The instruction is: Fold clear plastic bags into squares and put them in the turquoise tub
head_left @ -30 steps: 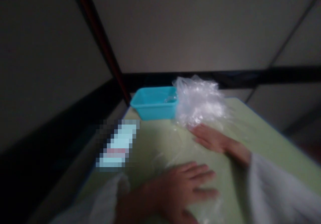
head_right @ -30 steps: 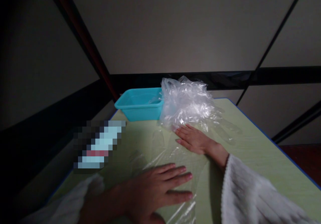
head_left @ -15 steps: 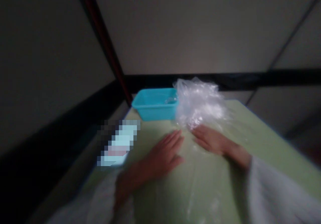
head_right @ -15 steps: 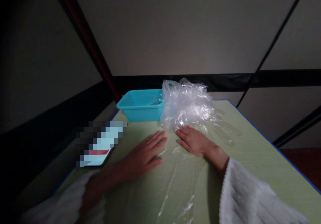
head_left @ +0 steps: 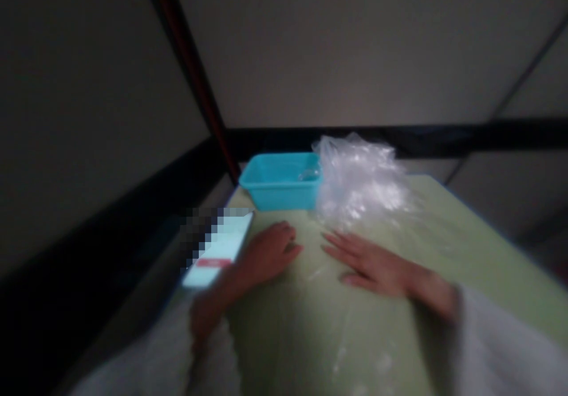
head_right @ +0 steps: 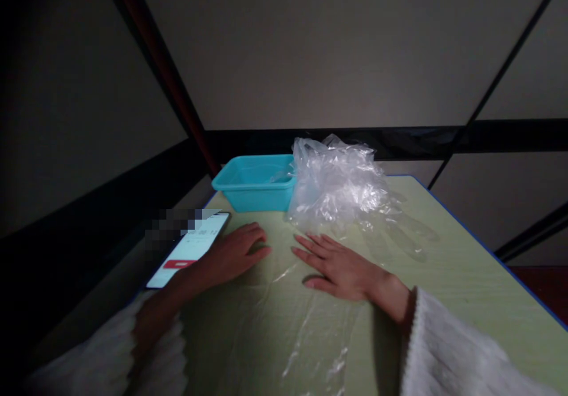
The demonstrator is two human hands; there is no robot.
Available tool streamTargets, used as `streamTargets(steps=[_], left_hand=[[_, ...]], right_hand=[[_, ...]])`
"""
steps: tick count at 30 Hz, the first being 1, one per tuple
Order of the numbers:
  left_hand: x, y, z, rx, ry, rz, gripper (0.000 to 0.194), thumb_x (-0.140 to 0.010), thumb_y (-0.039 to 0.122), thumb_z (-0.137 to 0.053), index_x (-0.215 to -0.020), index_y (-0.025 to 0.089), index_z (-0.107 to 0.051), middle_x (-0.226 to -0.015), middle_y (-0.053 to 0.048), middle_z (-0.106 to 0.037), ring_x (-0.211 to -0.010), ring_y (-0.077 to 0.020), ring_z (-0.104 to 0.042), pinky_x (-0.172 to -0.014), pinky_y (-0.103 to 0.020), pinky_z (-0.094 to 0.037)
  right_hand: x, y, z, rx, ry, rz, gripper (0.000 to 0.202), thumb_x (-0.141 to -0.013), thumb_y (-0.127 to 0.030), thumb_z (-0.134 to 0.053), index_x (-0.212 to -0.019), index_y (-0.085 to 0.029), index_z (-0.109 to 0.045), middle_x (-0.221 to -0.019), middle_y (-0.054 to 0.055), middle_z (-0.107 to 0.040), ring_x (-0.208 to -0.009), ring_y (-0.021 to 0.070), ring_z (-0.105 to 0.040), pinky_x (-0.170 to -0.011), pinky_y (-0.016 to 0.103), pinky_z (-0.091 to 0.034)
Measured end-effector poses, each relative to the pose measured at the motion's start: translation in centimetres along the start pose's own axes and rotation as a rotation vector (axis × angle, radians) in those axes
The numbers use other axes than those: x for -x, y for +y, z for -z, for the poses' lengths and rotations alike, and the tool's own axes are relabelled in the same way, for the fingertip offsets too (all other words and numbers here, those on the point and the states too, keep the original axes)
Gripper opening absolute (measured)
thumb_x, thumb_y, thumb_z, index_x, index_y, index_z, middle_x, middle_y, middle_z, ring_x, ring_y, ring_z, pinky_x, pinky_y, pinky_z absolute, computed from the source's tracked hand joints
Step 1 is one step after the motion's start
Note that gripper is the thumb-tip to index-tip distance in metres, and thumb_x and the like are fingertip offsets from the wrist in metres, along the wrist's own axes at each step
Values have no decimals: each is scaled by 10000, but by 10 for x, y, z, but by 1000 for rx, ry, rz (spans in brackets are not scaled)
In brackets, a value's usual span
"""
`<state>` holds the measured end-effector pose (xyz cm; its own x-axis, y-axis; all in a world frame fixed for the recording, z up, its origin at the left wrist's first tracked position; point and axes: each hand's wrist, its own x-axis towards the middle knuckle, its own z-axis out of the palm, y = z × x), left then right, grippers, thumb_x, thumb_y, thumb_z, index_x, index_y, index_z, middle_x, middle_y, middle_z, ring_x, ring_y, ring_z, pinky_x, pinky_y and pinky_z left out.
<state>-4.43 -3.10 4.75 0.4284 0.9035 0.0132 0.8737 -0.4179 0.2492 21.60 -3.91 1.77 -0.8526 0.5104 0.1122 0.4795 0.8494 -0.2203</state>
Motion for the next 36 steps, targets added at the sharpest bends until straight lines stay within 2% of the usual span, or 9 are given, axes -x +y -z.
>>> streamTargets(steps=[4, 11, 15, 20, 26, 28, 32, 34, 36], left_hand=[[4, -3, 13, 58, -97, 122, 122, -800, 284, -515, -751, 173, -502, -796, -29, -560, -744, -185, -531, -653, -284, -369], [3, -12, 3, 161, -103, 153, 75, -754, 225, -521, -707, 175, -491, -753, -12, -546, -712, -173, -517, -618, -267, -339], [-1, -12, -1, 231, -50, 138, 79, -768, 172, -466, -690, 173, -476, -745, -5, -532, -705, -155, -511, -630, -260, -350], [2, -3, 1, 352, -41, 102, 132, -835, 209, -395, -715, 183, -446, -644, 29, -519, -612, -130, -513, -556, -235, -353], [8, 11, -4, 872, -127, 74, 195, -889, 345, -412, -765, 203, -364, -650, 41, -556, -496, -103, -547, -471, -210, -397], [8, 14, -8, 1041, -189, 66, 242, -898, 417, -418, -799, 204, -360, -688, 26, -585, -539, -110, -595, -495, -212, -431], [7, 18, -16, 1247, -353, 1, 321, -915, 508, -367, -964, 192, -388, -883, -51, -640, -760, -163, -676, -686, -304, -520], [8, 18, -20, 1152, -324, -34, 296, -923, 460, -370, -1012, 182, -421, -947, -74, -641, -825, -183, -669, -747, -345, -524], [9, 16, -23, 920, -185, -66, 245, -891, 376, -449, -1027, 174, -478, -1029, -90, -630, -930, -213, -640, -838, -390, -504]], right_hand=[[6, -6, -10, 21, -31, -119, 647, -943, -514, -346, -1479, -204, -158, -1533, 116, -165, -1400, 316, -119, -1105, 573, -168], [15, -27, -28, 131, 76, -254, 652, -948, -522, -310, -1485, -223, -92, -1522, 112, -187, -1389, 336, -164, -1057, 609, -263], [15, -28, -28, 191, 74, -269, 649, -940, -549, -302, -1475, -200, -186, -1515, 109, -214, -1381, 337, -205, -1044, 600, -298], [10, -30, -18, 247, 110, -230, 629, -932, -536, -349, -1429, -150, -327, -1491, 133, -296, -1364, 335, -264, -1054, 600, -282], [1, -35, -1, 197, 215, -188, 342, -931, -282, -410, -1198, -165, -590, -1364, 124, -504, -1240, 280, -467, -1027, 499, -378], [1, -34, 4, 167, 225, -157, 316, -924, -229, -390, -1116, -143, -627, -1245, 133, -595, -1137, 259, -548, -977, 454, -438], [4, -26, 9, 123, 293, -159, 325, -891, -183, -346, -976, -136, -656, -1016, 143, -673, -933, 253, -624, -809, 426, -523], [6, -21, 9, 115, 339, -155, 346, -886, -181, -319, -944, -132, -656, -953, 152, -677, -869, 260, -633, -747, 431, -533], [7, -18, 9, 102, 339, -121, 358, -893, -187, -306, -967, -122, -650, -921, 154, -680, -838, 260, -639, -729, 435, -538]])
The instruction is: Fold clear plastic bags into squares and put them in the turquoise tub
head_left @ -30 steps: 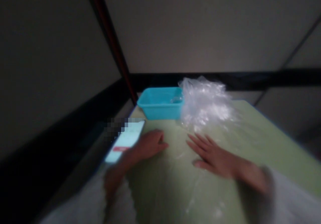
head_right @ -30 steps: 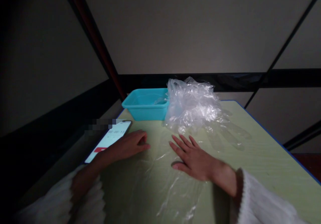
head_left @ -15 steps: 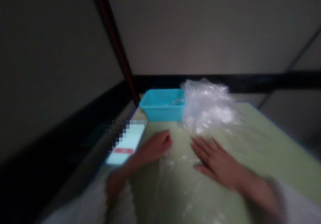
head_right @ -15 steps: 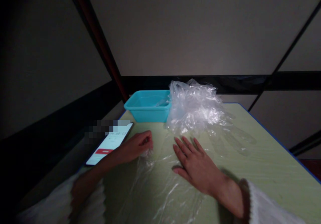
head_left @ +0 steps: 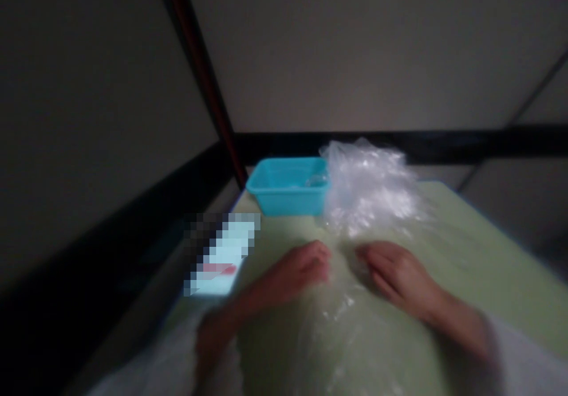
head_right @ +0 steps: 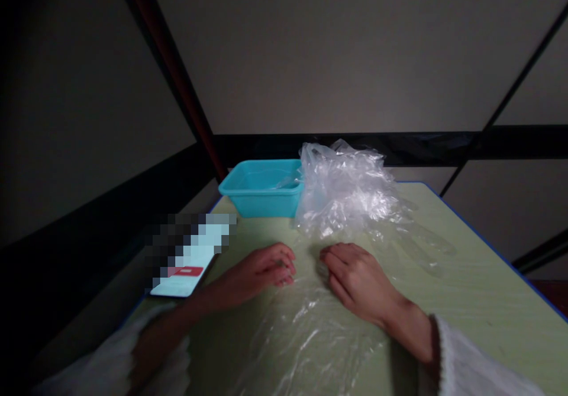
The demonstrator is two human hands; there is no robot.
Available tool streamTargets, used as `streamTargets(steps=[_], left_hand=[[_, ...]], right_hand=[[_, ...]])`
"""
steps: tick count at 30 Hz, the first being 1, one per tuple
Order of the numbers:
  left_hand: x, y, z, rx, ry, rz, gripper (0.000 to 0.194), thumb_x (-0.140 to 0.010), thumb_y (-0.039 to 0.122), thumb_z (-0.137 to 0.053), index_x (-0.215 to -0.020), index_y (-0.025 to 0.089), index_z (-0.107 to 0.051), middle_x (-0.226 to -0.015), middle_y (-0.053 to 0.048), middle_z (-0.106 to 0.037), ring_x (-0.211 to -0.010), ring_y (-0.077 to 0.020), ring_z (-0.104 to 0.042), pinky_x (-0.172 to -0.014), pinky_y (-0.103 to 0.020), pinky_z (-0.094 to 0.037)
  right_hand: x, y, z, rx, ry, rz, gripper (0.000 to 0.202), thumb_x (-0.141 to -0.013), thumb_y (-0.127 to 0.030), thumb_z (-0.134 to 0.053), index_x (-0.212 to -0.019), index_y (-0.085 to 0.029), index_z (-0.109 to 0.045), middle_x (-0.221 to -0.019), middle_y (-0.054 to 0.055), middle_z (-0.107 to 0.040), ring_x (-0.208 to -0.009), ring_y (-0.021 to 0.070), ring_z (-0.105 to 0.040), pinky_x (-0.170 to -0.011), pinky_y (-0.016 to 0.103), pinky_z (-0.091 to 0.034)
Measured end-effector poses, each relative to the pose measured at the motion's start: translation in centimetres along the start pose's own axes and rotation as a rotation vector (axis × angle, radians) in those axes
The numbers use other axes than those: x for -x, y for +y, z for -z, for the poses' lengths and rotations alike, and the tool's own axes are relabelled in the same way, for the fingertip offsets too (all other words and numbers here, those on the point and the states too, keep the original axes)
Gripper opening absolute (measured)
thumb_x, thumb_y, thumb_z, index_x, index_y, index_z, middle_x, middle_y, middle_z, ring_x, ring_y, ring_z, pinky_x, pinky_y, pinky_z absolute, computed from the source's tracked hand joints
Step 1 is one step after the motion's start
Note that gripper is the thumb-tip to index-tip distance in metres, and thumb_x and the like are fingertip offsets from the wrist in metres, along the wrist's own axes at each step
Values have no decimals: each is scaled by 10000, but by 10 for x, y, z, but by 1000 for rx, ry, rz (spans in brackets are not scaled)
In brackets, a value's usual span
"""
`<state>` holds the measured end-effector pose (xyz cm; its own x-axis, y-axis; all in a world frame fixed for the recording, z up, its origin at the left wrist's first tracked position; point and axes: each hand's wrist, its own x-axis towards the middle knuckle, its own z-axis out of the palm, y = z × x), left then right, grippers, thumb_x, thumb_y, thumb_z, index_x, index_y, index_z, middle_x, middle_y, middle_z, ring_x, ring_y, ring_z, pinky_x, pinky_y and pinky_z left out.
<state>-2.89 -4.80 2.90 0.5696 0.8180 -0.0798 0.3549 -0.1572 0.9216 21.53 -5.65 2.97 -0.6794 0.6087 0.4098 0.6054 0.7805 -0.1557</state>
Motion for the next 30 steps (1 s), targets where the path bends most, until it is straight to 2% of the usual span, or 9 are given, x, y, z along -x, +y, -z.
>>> streamTargets(steps=[3, 5, 7, 12, 15, 19, 23, 26, 30], left_hand=[[4, -7, 1, -390, 158, -88, 360, -816, 285, -557, -1159, 189, -506, -1237, -107, -560, -1148, -273, -527, -1006, -463, -397], [6, -11, 3, -506, 160, -121, 482, -812, 292, -572, -1272, 211, -454, -1333, -110, -501, -1227, -292, -464, -1056, -478, -344], [8, -12, 4, -551, 127, -131, 538, -833, 295, -545, -1341, 207, -391, -1390, -118, -451, -1273, -288, -424, -1079, -469, -325], [5, -9, -6, -603, 72, -142, 663, -831, 238, -513, -1426, 136, -237, -1493, -147, -286, -1368, -249, -291, -1117, -408, -289], [0, -11, -20, -696, 57, -160, 731, -835, 286, -527, -1442, 100, -165, -1499, -184, -253, -1400, -273, -201, -1142, -467, -200], [-3, -13, -32, -799, 101, -191, 676, -895, 375, -444, -1446, 129, -138, -1506, -169, -247, -1415, -283, -137, -1138, -538, -115], [-3, -10, -25, -792, 251, -185, 597, -911, 350, -408, -1415, 107, -200, -1487, -186, -278, -1396, -277, -206, -1130, -513, -162], [-5, -7, -15, -767, 388, -165, 478, -897, 316, -425, -1325, 121, -343, -1380, -170, -431, -1293, -266, -377, -1085, -459, -277], [-7, 0, -5, -776, 375, -58, 135, -854, 222, -440, -912, 164, -548, -955, -78, -613, -923, -213, -563, -827, -342, -432]], right_hand=[[-1, 3, -3, -49, -87, 57, 371, -906, -185, -323, -1157, -104, -584, -1099, 156, -660, -1007, 251, -620, -857, 430, -521], [-1, 5, -6, -74, -144, 66, 415, -916, -180, -338, -1299, -112, -483, -1294, 143, -565, -1195, 230, -521, -987, 420, -451], [-1, 6, -8, -82, -178, 65, 448, -929, -196, -354, -1370, -142, -412, -1390, 118, -480, -1287, 217, -430, -1062, 433, -373], [-2, 11, -10, -122, -203, 94, 450, -951, -238, -372, -1399, -191, -379, -1403, 92, -467, -1297, 208, -417, -1088, 452, -332], [-3, 14, -10, -178, -204, 96, 484, -965, -269, -360, -1437, -180, -302, -1444, 101, -406, -1325, 205, -375, -1091, 439, -331], [-4, 16, -11, -218, -272, 55, 561, -976, -363, -335, -1471, -142, -189, -1490, 124, -312, -1364, 208, -295, -1116, 431, -282], [-2, 12, -8, -157, -356, 12, 571, -981, -429, -274, -1461, -124, -230, -1501, 134, -267, -1383, 226, -236, -1125, 449, -244], [4, 3, -7, -57, -368, -56, 601, -972, -471, -265, -1441, -96, -290, -1489, 161, -273, -1373, 255, -260, -1108, 461, -280], [19, -2, -12, 99, -264, -169, 619, -955, -502, -295, -1402, -83, -379, -1443, 195, -364, -1335, 301, -342, -1061, 489, -348]])
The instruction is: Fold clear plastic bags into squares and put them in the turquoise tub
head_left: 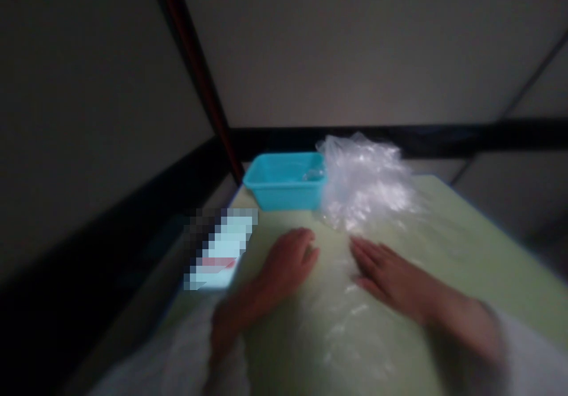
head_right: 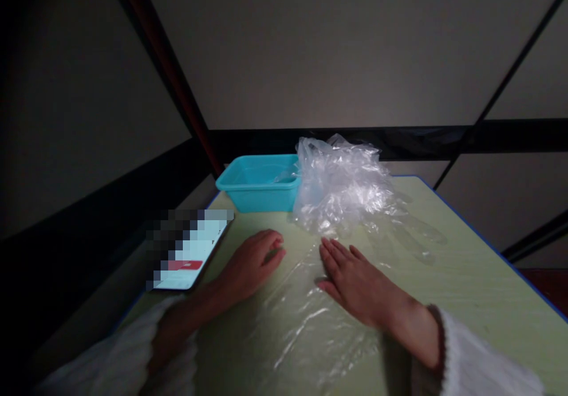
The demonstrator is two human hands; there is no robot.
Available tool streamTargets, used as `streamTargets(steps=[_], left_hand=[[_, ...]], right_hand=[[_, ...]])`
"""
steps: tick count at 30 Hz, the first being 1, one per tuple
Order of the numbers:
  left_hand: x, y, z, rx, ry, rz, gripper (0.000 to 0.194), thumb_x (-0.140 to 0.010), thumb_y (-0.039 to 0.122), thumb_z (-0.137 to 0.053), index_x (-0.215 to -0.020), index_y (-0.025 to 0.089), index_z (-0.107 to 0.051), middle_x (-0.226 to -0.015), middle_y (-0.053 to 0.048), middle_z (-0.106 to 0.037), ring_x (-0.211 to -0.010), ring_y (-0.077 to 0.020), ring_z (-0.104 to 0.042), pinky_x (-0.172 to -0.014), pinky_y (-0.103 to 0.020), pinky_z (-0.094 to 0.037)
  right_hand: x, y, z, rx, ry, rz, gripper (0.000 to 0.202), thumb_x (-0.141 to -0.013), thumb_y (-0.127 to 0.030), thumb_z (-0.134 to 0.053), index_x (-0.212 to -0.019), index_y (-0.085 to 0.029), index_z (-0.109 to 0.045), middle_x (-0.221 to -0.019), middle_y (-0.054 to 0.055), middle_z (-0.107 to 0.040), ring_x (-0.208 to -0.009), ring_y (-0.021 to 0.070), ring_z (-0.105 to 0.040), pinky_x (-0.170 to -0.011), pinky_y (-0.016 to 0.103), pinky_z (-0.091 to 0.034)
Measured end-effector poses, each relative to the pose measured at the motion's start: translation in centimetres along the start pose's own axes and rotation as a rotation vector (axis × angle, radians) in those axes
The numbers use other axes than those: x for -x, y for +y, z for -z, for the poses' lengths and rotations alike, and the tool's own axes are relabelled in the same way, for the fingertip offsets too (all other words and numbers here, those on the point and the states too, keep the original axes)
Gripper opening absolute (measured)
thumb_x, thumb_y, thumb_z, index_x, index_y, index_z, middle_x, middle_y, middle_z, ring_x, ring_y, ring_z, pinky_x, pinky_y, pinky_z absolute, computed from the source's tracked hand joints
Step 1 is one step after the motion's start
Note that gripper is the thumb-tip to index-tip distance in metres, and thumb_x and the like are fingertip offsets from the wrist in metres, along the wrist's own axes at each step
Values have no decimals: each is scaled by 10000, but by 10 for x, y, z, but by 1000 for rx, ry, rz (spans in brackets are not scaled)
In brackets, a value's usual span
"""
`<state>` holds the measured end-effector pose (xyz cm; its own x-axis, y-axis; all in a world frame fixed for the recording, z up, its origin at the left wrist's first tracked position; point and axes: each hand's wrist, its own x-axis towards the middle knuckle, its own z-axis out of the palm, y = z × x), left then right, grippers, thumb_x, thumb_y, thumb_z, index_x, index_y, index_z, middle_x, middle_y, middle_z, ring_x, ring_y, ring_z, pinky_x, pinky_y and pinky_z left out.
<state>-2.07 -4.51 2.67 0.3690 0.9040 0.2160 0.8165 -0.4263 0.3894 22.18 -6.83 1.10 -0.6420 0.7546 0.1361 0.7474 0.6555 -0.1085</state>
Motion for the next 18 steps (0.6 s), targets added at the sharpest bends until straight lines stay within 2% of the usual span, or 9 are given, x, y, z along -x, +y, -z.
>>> streamTargets(steps=[3, 6, 9, 13, 14, 16, 18], left_hand=[[-1, 1, 5, -8, -134, 16, 167, -819, 189, -441, -654, 180, -462, -715, -21, -542, -702, -165, -511, -637, -281, -374], [1, -1, 8, 46, -221, 7, 177, -798, 220, -478, -634, 180, -427, -690, -1, -501, -655, -144, -463, -581, -261, -312], [1, -5, 9, 104, -240, 39, 168, -777, 252, -515, -653, 176, -432, -697, 11, -487, -642, -135, -441, -568, -250, -290], [-3, -12, 8, 170, -276, 84, 182, -783, 279, -510, -648, 170, -457, -669, 22, -485, -622, -126, -454, -551, -231, -305], [-4, -13, 8, 168, -279, 84, 180, -789, 273, -500, -647, 168, -463, -666, 21, -490, -623, -125, -462, -551, -227, -312], [-5, -15, 9, 145, -273, 85, 163, -792, 237, -482, -646, 165, -470, -670, 16, -503, -630, -126, -474, -557, -225, -324], [-5, -18, 10, 104, -256, 84, 149, -790, 199, -468, -644, 166, -469, -681, 10, -512, -639, -130, -478, -568, -229, -334]], right_hand=[[7, 11, -7, 80, 50, -82, 614, -946, -506, -312, -1370, -78, -431, -1395, 215, -434, -1290, 335, -408, -1015, 520, -389], [10, 25, -7, 173, 52, -153, 587, -930, -472, -374, -1297, -32, -505, -1304, 259, -518, -1208, 371, -493, -956, 527, -439], [7, 28, 5, 242, 75, -180, 485, -913, -404, -445, -1177, -23, -589, -1210, 268, -584, -1131, 386, -552, -904, 522, -473], [-3, 13, 25, 225, 31, -99, 353, -931, -341, -431, -962, -84, -671, -1005, 190, -683, -916, 312, -658, -852, 500, -506], [-6, 9, 28, 197, 32, -65, 356, -940, -336, -417, -978, -86, -668, -1014, 181, -685, -909, 298, -662, -852, 489, -511], [-10, 2, 30, 120, 46, 41, 395, -953, -346, -397, -1135, -72, -617, -1171, 189, -634, -1044, 296, -618, -916, 469, -488], [-11, -1, 26, 34, 25, 179, 512, -951, -399, -399, -1318, -50, -478, -1364, 200, -485, -1237, 300, -479, -1016, 458, -414]])
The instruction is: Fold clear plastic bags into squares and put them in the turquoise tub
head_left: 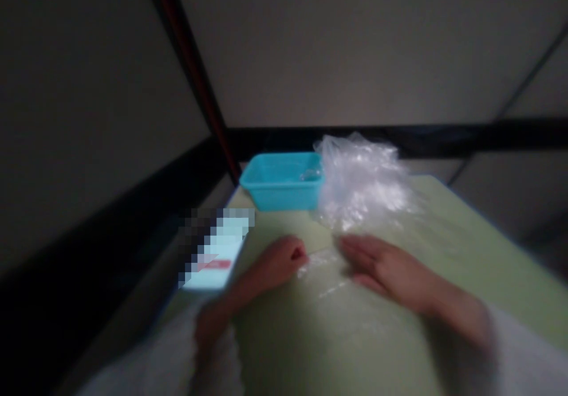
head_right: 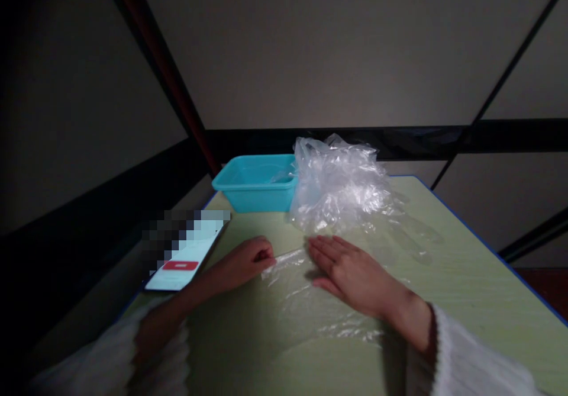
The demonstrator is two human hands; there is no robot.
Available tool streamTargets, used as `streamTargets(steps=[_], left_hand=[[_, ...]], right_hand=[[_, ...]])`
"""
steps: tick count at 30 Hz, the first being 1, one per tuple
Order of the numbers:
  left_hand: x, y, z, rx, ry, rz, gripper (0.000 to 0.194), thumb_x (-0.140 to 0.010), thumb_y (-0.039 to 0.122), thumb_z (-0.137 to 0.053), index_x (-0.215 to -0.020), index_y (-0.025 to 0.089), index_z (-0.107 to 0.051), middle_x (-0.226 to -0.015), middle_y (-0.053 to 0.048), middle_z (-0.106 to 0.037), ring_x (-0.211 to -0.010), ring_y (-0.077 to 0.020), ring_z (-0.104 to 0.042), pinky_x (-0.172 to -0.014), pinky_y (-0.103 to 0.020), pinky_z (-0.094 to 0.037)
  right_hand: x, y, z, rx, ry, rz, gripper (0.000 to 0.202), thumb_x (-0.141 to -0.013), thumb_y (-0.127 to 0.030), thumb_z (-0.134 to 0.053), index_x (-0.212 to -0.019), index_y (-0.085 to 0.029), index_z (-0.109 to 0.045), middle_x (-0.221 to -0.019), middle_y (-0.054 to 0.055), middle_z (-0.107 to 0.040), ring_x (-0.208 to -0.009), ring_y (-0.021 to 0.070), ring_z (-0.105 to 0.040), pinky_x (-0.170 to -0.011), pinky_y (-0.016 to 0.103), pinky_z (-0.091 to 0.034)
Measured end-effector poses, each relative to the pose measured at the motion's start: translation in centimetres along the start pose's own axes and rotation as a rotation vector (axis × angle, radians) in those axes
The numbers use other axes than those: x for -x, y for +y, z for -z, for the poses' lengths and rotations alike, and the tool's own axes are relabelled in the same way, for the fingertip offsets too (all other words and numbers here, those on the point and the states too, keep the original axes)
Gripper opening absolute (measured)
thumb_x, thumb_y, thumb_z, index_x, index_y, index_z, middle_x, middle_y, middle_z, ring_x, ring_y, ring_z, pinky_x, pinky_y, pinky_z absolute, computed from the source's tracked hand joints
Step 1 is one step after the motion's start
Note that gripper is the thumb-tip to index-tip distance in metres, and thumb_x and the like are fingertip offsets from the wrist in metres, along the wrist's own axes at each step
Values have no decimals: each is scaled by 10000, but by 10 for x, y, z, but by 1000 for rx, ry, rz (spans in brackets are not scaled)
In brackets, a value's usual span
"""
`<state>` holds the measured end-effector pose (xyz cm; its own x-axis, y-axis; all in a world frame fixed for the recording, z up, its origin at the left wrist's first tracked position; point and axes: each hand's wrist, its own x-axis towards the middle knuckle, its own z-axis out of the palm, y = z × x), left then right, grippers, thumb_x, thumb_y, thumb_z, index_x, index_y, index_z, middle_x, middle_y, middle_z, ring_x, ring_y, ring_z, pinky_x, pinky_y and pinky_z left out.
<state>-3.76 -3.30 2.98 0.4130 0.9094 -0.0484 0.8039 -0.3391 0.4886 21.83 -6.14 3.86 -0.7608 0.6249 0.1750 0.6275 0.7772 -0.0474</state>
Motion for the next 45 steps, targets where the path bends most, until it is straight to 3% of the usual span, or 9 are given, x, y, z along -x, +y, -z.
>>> streamTargets(steps=[6, 9, 12, 16, 23, 33, 38, 42, 45], left_hand=[[3, -6, -3, -160, 121, 4, 147, -811, 135, -413, -706, 166, -511, -772, -49, -557, -780, -208, -529, -745, -355, -413], [5, -2, -16, -187, 231, -28, 238, -826, 97, -376, -987, 149, -544, -1029, -109, -589, -1045, -254, -523, -943, -451, -377], [9, 9, -32, -175, 307, -245, 389, -880, 177, -395, -1265, 129, -423, -1297, -140, -499, -1262, -235, -419, -1071, -422, -328], [16, 20, -44, -226, 176, -389, 530, -907, 277, -411, -1390, 100, -286, -1489, -170, -282, -1397, -233, -227, -1123, -405, -280], [17, 19, -44, -345, 8, -329, 652, -919, 432, -408, -1406, 25, -262, -1503, -214, -205, -1411, -282, -135, -1138, -437, -222], [20, 19, -39, -342, -4, -331, 693, -904, 477, -434, -1420, 53, -250, -1512, -196, -181, -1415, -265, -131, -1141, -426, -213], [19, 8, -35, -344, -19, -357, 812, -864, 564, -454, -1429, 36, -208, -1513, -224, -141, -1416, -281, -104, -1138, -429, -209], [12, 0, -29, -342, 53, -336, 850, -831, 573, -501, -1433, 55, -199, -1507, -228, -170, -1410, -297, -138, -1135, -462, -207], [11, 6, -24, -290, 178, -296, 732, -861, 463, -509, -1422, 73, -245, -1497, -203, -240, -1400, -287, -200, -1131, -465, -234]], right_hand=[[7, 4, -17, -171, -94, 88, 756, -917, -536, -397, -1441, -15, -241, -1483, 222, -248, -1374, 298, -248, -1106, 451, -284], [6, 5, -21, -175, -13, 76, 754, -920, -535, -392, -1470, -69, -171, -1502, 193, -218, -1385, 280, -221, -1119, 447, -254], [4, 9, -27, -132, 85, 32, 768, -919, -534, -397, -1485, -109, -98, -1510, 179, -200, -1393, 279, -188, -1121, 461, -241], [4, 14, -40, -90, 115, 9, 790, -915, -546, -394, -1486, -121, -50, -1505, 179, -199, -1388, 291, -191, -1115, 468, -255], [10, 15, -48, -74, 59, -10, 805, -909, -559, -396, -1482, -160, 3, -1500, 154, -212, -1377, 284, -225, -1107, 439, -284], [14, 25, -26, -205, -47, -23, 760, -914, -547, -395, -1485, -131, -113, -1510, 160, -177, -1384, 281, -196, -1112, 446, -272], [10, 23, 6, -298, -42, -27, 652, -909, -479, -462, -1441, -133, -309, -1467, 177, -337, -1323, 309, -363, -1061, 474, -352], [9, 13, 32, -382, -142, 21, 243, -885, -306, -557, -1074, -192, -658, -1159, 112, -631, -1054, 244, -604, -888, 387, -498], [17, 3, 45, -410, -213, 66, 77, -822, -239, -622, -835, -198, -686, -853, 46, -662, -814, 184, -634, -749, 325, -515]])
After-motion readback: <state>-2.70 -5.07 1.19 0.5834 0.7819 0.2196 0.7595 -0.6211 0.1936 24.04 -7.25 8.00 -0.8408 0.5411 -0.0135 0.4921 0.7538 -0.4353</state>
